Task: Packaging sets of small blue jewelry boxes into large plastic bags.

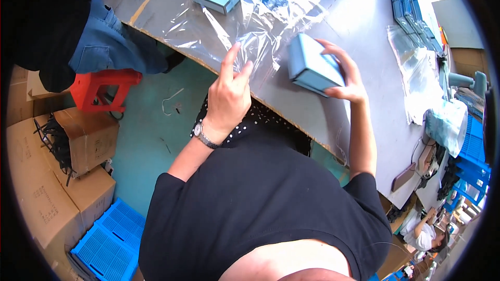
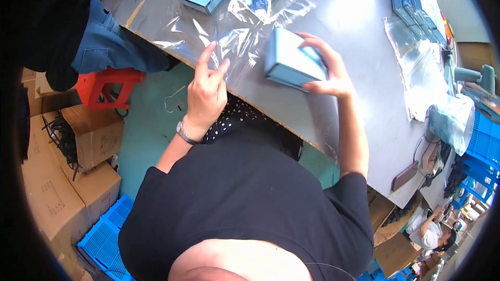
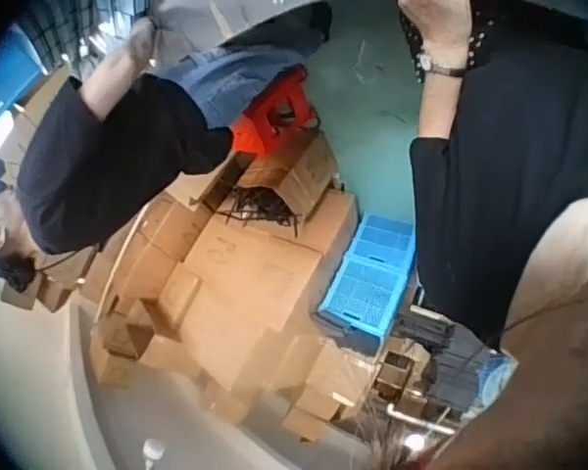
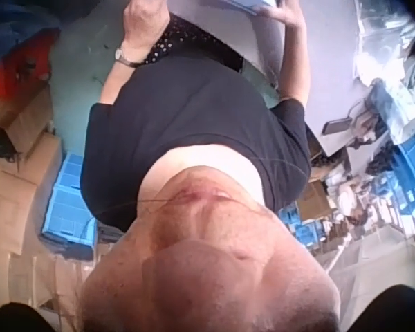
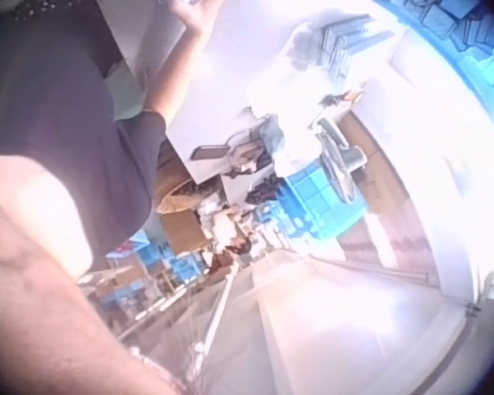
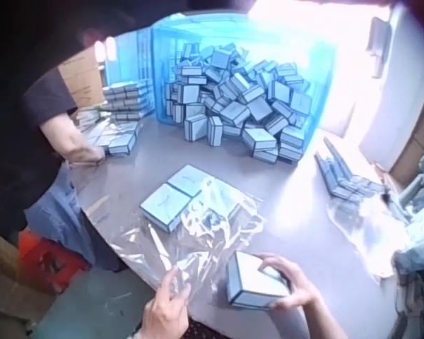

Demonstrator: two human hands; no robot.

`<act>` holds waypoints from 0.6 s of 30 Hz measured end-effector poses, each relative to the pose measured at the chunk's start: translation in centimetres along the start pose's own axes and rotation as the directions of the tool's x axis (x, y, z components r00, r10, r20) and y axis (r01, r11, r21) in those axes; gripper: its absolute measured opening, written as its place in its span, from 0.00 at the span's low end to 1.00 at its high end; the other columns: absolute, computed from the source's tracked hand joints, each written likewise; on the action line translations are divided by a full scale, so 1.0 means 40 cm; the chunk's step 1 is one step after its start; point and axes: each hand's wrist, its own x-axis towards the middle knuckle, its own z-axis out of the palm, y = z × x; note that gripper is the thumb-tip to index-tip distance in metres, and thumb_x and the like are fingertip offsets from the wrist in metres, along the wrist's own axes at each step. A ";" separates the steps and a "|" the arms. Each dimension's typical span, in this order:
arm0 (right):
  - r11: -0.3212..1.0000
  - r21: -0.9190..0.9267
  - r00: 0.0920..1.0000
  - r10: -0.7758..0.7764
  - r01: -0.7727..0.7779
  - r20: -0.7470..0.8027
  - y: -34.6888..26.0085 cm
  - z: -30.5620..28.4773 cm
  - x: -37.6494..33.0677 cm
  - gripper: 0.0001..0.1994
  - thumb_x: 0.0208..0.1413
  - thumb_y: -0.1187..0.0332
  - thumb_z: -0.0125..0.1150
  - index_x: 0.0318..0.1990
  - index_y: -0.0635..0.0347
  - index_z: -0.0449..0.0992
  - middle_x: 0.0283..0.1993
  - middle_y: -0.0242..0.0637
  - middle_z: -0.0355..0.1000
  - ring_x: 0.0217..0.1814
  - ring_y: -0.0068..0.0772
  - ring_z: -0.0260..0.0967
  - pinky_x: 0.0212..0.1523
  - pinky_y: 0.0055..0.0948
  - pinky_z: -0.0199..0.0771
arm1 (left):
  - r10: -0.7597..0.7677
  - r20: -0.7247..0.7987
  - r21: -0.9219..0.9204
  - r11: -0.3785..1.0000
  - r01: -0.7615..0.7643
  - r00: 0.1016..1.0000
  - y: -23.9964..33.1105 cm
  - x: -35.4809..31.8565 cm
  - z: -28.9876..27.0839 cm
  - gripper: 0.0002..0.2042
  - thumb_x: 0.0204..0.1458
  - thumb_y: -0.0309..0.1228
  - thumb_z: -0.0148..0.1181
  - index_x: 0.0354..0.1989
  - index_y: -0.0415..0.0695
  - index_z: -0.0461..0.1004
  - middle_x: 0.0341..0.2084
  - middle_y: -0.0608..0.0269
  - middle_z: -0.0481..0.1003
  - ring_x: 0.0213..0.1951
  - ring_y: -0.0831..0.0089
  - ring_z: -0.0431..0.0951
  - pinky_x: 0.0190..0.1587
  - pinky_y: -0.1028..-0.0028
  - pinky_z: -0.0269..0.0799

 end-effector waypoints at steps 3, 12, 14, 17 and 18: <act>0.962 -0.214 0.971 -0.125 0.169 0.205 -0.030 0.058 0.105 0.40 0.28 0.47 0.69 0.54 0.59 0.72 0.67 0.52 0.61 0.68 0.53 0.59 0.66 0.48 0.57 | 0.014 -0.030 0.122 0.992 -0.011 0.999 0.008 0.002 0.000 0.24 0.48 0.17 0.52 0.57 0.31 0.68 0.65 0.46 0.60 0.41 0.55 0.81 0.38 0.66 0.79; 0.913 -0.341 0.970 -0.173 0.224 0.174 -0.028 0.152 0.220 0.41 0.31 0.50 0.72 0.58 0.56 0.72 0.66 0.52 0.62 0.70 0.53 0.56 0.67 0.50 0.57 | -0.103 -0.173 0.024 0.994 0.109 0.980 0.024 -0.021 -0.009 0.35 0.48 0.17 0.52 0.69 0.38 0.54 0.69 0.51 0.54 0.49 0.50 0.77 0.39 0.67 0.79; 0.946 -0.213 0.957 -0.200 0.244 0.211 -0.027 0.176 0.247 0.41 0.32 0.51 0.72 0.59 0.56 0.71 0.65 0.53 0.62 0.68 0.55 0.57 0.66 0.50 0.58 | -0.085 -0.241 0.017 0.996 0.091 0.967 0.014 -0.017 -0.008 0.36 0.48 0.17 0.53 0.70 0.40 0.54 0.70 0.51 0.53 0.46 0.51 0.78 0.36 0.67 0.79; 0.682 -0.709 0.960 -0.279 0.176 -0.029 -0.039 0.214 0.279 0.40 0.31 0.52 0.73 0.58 0.53 0.72 0.66 0.50 0.62 0.66 0.55 0.58 0.66 0.49 0.59 | -0.099 -0.156 -0.009 0.995 0.099 0.983 0.017 -0.011 -0.020 0.37 0.48 0.17 0.53 0.71 0.42 0.53 0.70 0.51 0.53 0.43 0.52 0.80 0.33 0.68 0.78; 0.681 -0.708 0.957 -0.289 0.188 -0.024 -0.060 0.216 0.283 0.40 0.31 0.52 0.73 0.58 0.53 0.72 0.66 0.50 0.62 0.66 0.55 0.58 0.66 0.49 0.59 | -0.093 -0.176 -0.013 0.996 0.092 0.980 0.012 -0.007 -0.016 0.37 0.48 0.17 0.53 0.71 0.43 0.53 0.70 0.51 0.53 0.43 0.53 0.80 0.33 0.68 0.78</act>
